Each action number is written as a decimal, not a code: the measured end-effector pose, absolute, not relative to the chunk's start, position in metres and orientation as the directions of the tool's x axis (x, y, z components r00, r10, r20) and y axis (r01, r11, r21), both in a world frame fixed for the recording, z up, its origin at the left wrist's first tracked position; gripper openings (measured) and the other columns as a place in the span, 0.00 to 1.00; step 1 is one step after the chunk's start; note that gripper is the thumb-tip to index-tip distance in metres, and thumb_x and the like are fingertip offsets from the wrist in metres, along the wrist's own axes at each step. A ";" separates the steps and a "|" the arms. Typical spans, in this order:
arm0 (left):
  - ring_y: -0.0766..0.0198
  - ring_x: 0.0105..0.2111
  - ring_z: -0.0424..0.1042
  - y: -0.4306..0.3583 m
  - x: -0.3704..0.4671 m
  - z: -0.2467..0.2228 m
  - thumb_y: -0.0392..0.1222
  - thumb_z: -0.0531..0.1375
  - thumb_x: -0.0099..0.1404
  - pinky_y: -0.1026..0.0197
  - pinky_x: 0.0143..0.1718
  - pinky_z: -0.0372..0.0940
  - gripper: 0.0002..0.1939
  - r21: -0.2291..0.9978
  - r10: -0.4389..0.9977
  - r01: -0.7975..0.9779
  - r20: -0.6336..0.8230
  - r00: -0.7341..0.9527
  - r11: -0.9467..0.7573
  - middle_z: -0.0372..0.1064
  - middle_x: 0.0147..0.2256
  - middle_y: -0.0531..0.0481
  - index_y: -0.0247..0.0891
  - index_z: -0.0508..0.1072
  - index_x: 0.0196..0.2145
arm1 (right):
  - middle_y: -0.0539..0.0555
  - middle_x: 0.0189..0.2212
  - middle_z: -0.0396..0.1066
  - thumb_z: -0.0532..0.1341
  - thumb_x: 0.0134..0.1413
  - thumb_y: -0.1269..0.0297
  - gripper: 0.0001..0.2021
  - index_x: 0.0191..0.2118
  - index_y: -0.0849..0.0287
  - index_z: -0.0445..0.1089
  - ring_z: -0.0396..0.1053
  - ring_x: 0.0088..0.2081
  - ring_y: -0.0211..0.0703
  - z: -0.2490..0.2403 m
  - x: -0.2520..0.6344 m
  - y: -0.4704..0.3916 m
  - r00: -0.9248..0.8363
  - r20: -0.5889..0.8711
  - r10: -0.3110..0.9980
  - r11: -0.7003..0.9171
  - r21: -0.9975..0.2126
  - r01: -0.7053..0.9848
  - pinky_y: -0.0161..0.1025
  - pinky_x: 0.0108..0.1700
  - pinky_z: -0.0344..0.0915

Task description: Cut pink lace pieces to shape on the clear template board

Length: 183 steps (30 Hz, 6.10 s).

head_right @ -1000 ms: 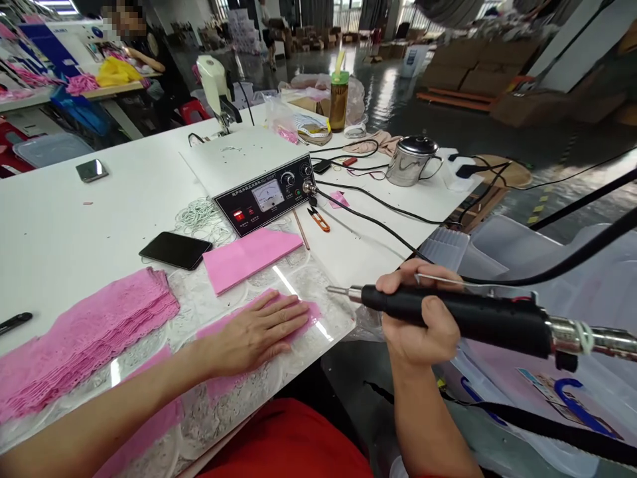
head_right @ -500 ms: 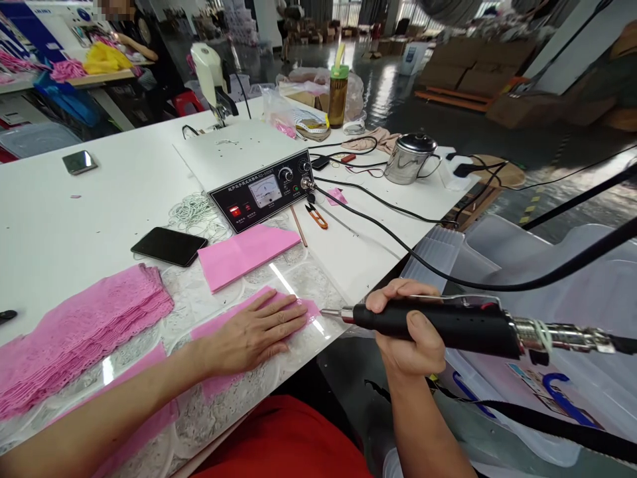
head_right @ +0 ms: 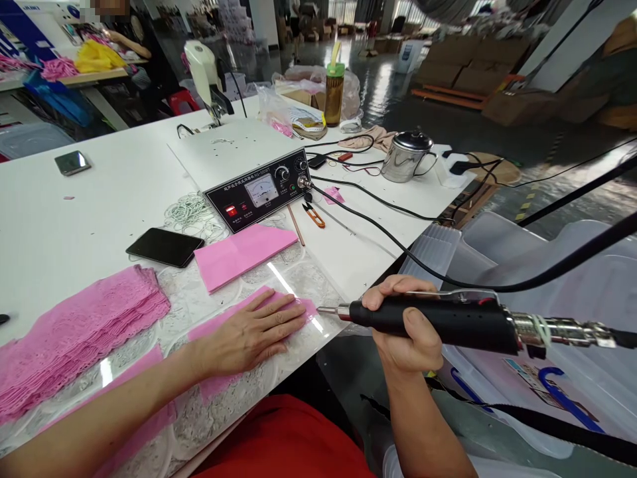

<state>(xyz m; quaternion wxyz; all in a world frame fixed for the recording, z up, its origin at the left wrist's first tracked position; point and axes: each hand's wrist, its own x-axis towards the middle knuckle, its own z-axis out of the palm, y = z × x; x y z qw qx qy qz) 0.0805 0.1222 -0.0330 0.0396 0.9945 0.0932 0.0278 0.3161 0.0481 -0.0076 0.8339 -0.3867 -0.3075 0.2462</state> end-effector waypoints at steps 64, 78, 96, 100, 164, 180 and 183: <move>0.54 0.67 0.46 0.068 -0.024 -0.038 0.50 0.51 0.72 0.44 0.65 0.41 0.21 0.279 0.613 0.582 0.030 0.790 -0.764 0.52 0.64 0.47 0.42 0.65 0.59 | 0.51 0.30 0.66 0.60 0.47 0.62 0.10 0.37 0.60 0.70 0.67 0.25 0.38 -0.006 0.199 0.024 0.004 0.391 0.920 0.341 -0.797 -0.499 0.42 0.28 0.66; 0.53 0.66 0.46 0.067 -0.024 -0.042 0.51 0.50 0.72 0.43 0.65 0.42 0.22 0.245 0.604 0.576 0.054 0.795 -0.780 0.52 0.65 0.47 0.41 0.65 0.59 | 0.51 0.31 0.66 0.60 0.49 0.62 0.10 0.37 0.59 0.70 0.68 0.26 0.38 -0.005 0.191 0.022 -0.035 0.382 0.923 0.321 -0.819 -0.476 0.42 0.30 0.67; 0.53 0.66 0.48 0.066 -0.024 -0.043 0.51 0.51 0.72 0.44 0.65 0.44 0.21 0.249 0.615 0.583 0.070 0.785 -0.773 0.53 0.64 0.45 0.42 0.66 0.58 | 0.51 0.30 0.67 0.60 0.48 0.64 0.07 0.35 0.59 0.70 0.67 0.25 0.38 -0.005 0.188 0.022 -0.033 0.387 0.922 0.332 -0.829 -0.451 0.43 0.29 0.67; 0.55 0.66 0.47 0.065 -0.022 -0.041 0.51 0.53 0.71 0.46 0.66 0.43 0.21 0.246 0.626 0.599 0.043 0.778 -0.762 0.53 0.64 0.47 0.44 0.66 0.58 | 0.51 0.29 0.67 0.60 0.49 0.65 0.05 0.34 0.58 0.69 0.68 0.25 0.39 -0.004 0.187 0.022 -0.055 0.397 0.916 0.335 -0.835 -0.436 0.44 0.29 0.67; 0.54 0.67 0.42 0.001 -0.105 -0.027 0.55 0.50 0.71 0.42 0.66 0.25 0.27 0.317 0.640 0.610 -0.009 0.768 -0.727 0.48 0.66 0.49 0.41 0.59 0.63 | 0.51 0.30 0.67 0.61 0.47 0.64 0.07 0.35 0.58 0.70 0.67 0.25 0.38 -0.004 0.151 0.024 -0.107 0.400 0.910 0.324 -0.850 -0.414 0.43 0.28 0.68; 0.56 0.66 0.48 -0.063 -0.204 -0.012 0.19 0.49 0.53 0.44 0.65 0.46 0.34 0.349 0.871 0.817 -0.007 0.492 -0.459 0.59 0.61 0.49 0.40 0.68 0.56 | 0.52 0.29 0.66 0.58 0.39 0.64 0.11 0.33 0.59 0.70 0.63 0.21 0.40 -0.004 0.099 0.027 -0.138 0.377 0.916 0.268 -0.829 -0.490 0.46 0.26 0.63; 0.56 0.66 0.47 -0.064 -0.204 -0.015 0.19 0.49 0.53 0.44 0.65 0.44 0.36 0.303 0.866 0.835 -0.056 0.496 -0.459 0.56 0.63 0.51 0.41 0.67 0.57 | 0.52 0.30 0.67 0.59 0.39 0.63 0.11 0.33 0.59 0.70 0.64 0.21 0.39 -0.005 0.076 0.022 -0.186 0.369 0.911 0.232 -0.829 -0.509 0.46 0.26 0.63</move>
